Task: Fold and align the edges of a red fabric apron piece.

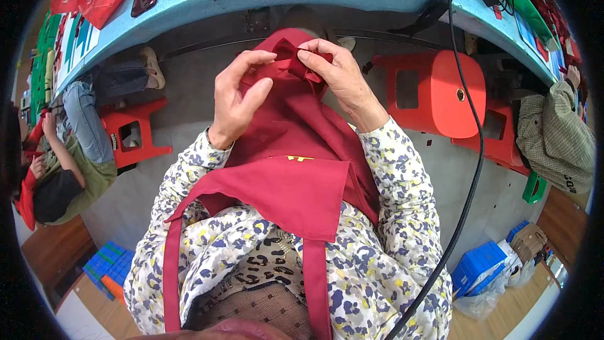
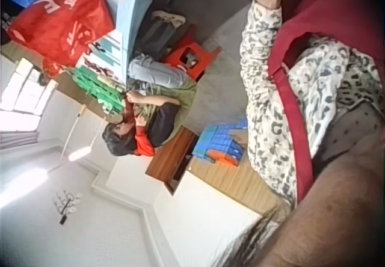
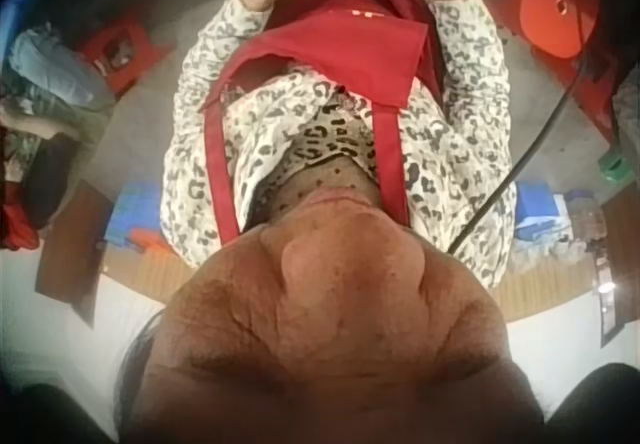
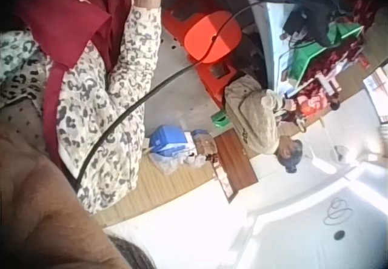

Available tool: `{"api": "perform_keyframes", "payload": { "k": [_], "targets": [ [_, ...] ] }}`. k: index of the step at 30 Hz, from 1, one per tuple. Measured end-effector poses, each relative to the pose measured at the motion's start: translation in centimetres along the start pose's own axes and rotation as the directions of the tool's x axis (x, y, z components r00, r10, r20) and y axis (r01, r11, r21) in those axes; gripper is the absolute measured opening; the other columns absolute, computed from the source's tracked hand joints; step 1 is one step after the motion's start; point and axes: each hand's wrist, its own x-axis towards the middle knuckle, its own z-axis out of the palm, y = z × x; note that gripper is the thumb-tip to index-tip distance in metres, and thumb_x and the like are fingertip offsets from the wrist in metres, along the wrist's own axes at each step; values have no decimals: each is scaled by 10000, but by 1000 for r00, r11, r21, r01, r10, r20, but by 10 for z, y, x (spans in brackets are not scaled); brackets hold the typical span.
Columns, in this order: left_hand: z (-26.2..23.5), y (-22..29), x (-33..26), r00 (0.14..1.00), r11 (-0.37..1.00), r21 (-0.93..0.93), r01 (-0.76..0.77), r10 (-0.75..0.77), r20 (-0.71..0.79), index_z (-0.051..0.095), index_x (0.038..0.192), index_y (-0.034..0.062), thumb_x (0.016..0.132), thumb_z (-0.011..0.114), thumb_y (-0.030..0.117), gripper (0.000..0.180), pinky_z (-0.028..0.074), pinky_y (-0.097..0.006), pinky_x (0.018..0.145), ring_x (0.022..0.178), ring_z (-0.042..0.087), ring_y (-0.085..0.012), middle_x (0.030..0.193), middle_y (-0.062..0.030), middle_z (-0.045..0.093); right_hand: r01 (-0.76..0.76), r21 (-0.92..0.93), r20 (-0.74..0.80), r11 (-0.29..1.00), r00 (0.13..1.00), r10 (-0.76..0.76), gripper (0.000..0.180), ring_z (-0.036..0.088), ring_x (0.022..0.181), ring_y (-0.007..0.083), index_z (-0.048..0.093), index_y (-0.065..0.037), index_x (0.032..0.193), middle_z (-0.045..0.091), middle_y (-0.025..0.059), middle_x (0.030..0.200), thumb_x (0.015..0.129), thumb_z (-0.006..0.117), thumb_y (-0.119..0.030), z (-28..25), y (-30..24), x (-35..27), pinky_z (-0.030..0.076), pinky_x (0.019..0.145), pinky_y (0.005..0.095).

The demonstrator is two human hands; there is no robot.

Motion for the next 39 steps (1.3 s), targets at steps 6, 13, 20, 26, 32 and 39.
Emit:
{"api": "perform_keyframes", "payload": {
  "k": [6,13,20,26,32,39],
  "targets": [
    [-2,2,-5,966,965,-41,259,-259,9,647,945,-12,768,720,64,206,490,-292,657,739,627,-160,824,-96,658,10,-91,33,996,999,-7,193,531,794,7,611,-31,1069,602,-38,905,920,613,-152,9,-4,-7,433,697,167],
    [-15,13,-1,955,957,109,269,-279,98,635,859,12,740,720,38,148,468,-307,618,683,603,-193,743,-77,609,7,-112,44,994,999,-2,200,529,805,11,613,-37,1078,599,-37,912,915,622,-153,20,-9,-9,432,704,166],
    [-14,0,1,971,887,398,-234,233,51,568,764,62,674,722,17,184,414,-337,695,770,571,-234,797,-43,567,18,-8,78,1000,997,-17,203,538,823,18,616,-36,1088,609,-28,931,913,622,-137,19,-3,-4,438,713,173],
    [-11,-3,3,987,912,380,-156,159,22,560,758,65,650,722,6,204,403,-346,693,783,567,-233,830,-40,570,54,-34,67,998,996,-52,252,560,832,34,617,-29,1098,629,-9,952,958,561,-231,16,-1,2,447,716,184],
    [-12,-7,1,984,929,330,-166,176,-1,563,762,63,650,711,-9,199,399,-342,685,761,569,-228,805,-42,586,33,58,60,998,998,-37,430,590,835,62,616,-23,1112,654,24,966,1001,428,-393,20,-4,3,461,705,200],
    [-19,-11,-2,991,938,322,-130,136,6,565,769,54,680,684,-13,163,405,-338,692,708,576,-230,732,-49,589,-11,43,34,999,999,10,471,599,803,78,611,-22,1116,660,32,956,1005,398,-428,24,2,7,472,669,219]
  ]
}}
